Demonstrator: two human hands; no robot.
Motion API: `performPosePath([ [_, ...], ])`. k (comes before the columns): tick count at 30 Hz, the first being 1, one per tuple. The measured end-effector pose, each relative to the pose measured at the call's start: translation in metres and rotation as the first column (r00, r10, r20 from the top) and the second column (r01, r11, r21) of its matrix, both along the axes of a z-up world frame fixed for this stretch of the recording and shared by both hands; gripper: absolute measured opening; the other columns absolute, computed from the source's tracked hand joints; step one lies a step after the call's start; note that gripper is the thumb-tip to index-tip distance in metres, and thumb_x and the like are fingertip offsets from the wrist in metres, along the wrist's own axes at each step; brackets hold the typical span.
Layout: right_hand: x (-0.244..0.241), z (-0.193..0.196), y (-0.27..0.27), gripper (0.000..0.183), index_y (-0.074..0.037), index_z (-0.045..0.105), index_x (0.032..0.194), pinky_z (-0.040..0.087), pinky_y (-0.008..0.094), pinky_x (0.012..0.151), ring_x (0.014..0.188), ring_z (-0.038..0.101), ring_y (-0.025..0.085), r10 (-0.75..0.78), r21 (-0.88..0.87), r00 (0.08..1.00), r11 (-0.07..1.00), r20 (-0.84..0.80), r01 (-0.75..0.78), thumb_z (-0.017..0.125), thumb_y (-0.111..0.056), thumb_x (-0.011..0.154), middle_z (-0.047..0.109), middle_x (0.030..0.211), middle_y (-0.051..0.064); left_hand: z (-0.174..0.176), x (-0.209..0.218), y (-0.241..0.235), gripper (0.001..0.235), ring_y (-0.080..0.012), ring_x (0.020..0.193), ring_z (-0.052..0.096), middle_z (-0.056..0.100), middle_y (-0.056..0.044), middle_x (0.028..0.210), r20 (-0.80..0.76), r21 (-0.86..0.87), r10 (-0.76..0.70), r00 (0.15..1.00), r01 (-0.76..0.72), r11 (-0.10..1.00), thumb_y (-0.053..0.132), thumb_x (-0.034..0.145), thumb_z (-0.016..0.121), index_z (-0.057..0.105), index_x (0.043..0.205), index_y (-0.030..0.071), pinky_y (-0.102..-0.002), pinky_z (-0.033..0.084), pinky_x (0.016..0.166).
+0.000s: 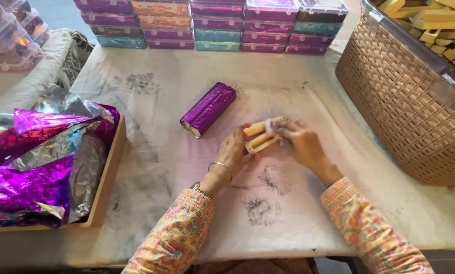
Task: The person wraps a cylindrical candle in purple metallic foil, folding the foil around it and pressing the ends closed, then sets the wrapped candle aside. They take a wooden candle holder from a basket and wipe it with a cloth, then pick up another candle to wrap.
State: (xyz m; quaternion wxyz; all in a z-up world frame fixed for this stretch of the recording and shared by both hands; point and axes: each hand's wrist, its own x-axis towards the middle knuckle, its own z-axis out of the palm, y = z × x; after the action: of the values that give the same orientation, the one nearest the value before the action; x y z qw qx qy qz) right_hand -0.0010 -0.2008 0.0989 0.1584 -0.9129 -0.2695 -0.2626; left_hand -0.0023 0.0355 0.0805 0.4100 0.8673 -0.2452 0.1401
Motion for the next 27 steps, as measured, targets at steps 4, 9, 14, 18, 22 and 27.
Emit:
performPosePath([
  [4, -0.013, 0.001, 0.035, 0.03, -0.013, 0.078, 0.109, 0.054, 0.043, 0.099, 0.111, 0.069, 0.029, 0.192, 0.034, 0.981, 0.981, 0.013, -0.192, 0.078, -0.009, 0.08, 0.072, 0.124, 0.007, -0.008, 0.006, 0.001, 0.088, -0.0343, 0.105, 0.064, 0.062, -0.015, 0.113, 0.013, -0.025, 0.003, 1.0, -0.003, 1.0, 0.014, 0.069, 0.09, 0.041, 0.142, 0.007, -0.043, 0.053, 0.089],
  [9, -0.015, 0.021, 0.023, 0.035, -0.014, 0.078, 0.111, 0.057, 0.041, 0.09, 0.105, 0.069, 0.029, 0.207, 0.098, 0.976, 0.975, -0.075, -0.199, 0.077, -0.007, 0.077, 0.072, 0.119, 0.008, -0.011, 0.005, 0.002, 0.09, -0.0349, 0.104, 0.065, 0.063, -0.016, 0.113, 0.072, -0.057, -0.017, 0.997, 0.021, 0.998, 0.011, 0.07, 0.091, 0.039, 0.144, 0.008, -0.043, 0.054, 0.087],
  [14, -0.003, 0.001, -0.001, 0.032, -0.015, 0.079, 0.109, 0.058, 0.041, 0.088, 0.108, 0.069, 0.031, 0.01, 0.096, 1.0, 0.995, 0.013, -0.011, 0.075, -0.003, 0.079, 0.072, 0.119, 0.006, -0.006, 0.002, -0.001, 0.1, -0.0325, 0.098, 0.066, 0.064, -0.012, 0.106, -0.018, -0.05, -0.01, 1.0, 0.009, 0.999, 0.015, 0.068, 0.091, 0.031, 0.147, 0.009, -0.043, 0.054, 0.086],
  [18, -0.022, 0.009, 0.04, 0.032, -0.013, 0.078, 0.107, 0.057, 0.041, 0.09, 0.107, 0.07, 0.031, 0.155, 0.1, 0.988, 0.983, 0.021, -0.156, 0.076, -0.005, 0.076, 0.072, 0.116, 0.007, -0.014, 0.007, -0.001, 0.103, -0.0334, 0.097, 0.065, 0.063, -0.013, 0.105, 0.011, -0.062, -0.008, 1.0, 0.009, 0.998, 0.013, 0.067, 0.091, 0.028, 0.148, 0.008, -0.043, 0.054, 0.086],
  [22, -0.006, 0.003, 0.02, 0.031, -0.01, 0.077, 0.105, 0.058, 0.041, 0.088, 0.102, 0.071, 0.031, 0.187, 0.148, 0.98, 0.973, -0.073, -0.175, 0.078, -0.008, 0.074, 0.071, 0.116, 0.009, -0.015, 0.007, 0.001, 0.103, -0.0343, 0.098, 0.065, 0.064, -0.013, 0.104, 0.023, -0.045, -0.009, 1.0, 0.01, 0.999, 0.01, 0.07, 0.09, 0.026, 0.15, 0.007, -0.043, 0.054, 0.086],
  [27, -0.005, 0.009, 0.002, 0.027, -0.011, 0.077, 0.109, 0.058, 0.041, 0.088, 0.104, 0.071, 0.031, -0.069, 0.11, 0.997, 0.991, -0.035, 0.072, 0.074, -0.005, 0.083, 0.074, 0.117, 0.007, -0.012, 0.005, -0.003, 0.106, -0.0336, 0.096, 0.066, 0.064, -0.012, 0.104, -0.011, -0.053, -0.01, 1.0, 0.009, 0.999, 0.012, 0.07, 0.09, 0.023, 0.151, 0.008, -0.043, 0.054, 0.086],
])
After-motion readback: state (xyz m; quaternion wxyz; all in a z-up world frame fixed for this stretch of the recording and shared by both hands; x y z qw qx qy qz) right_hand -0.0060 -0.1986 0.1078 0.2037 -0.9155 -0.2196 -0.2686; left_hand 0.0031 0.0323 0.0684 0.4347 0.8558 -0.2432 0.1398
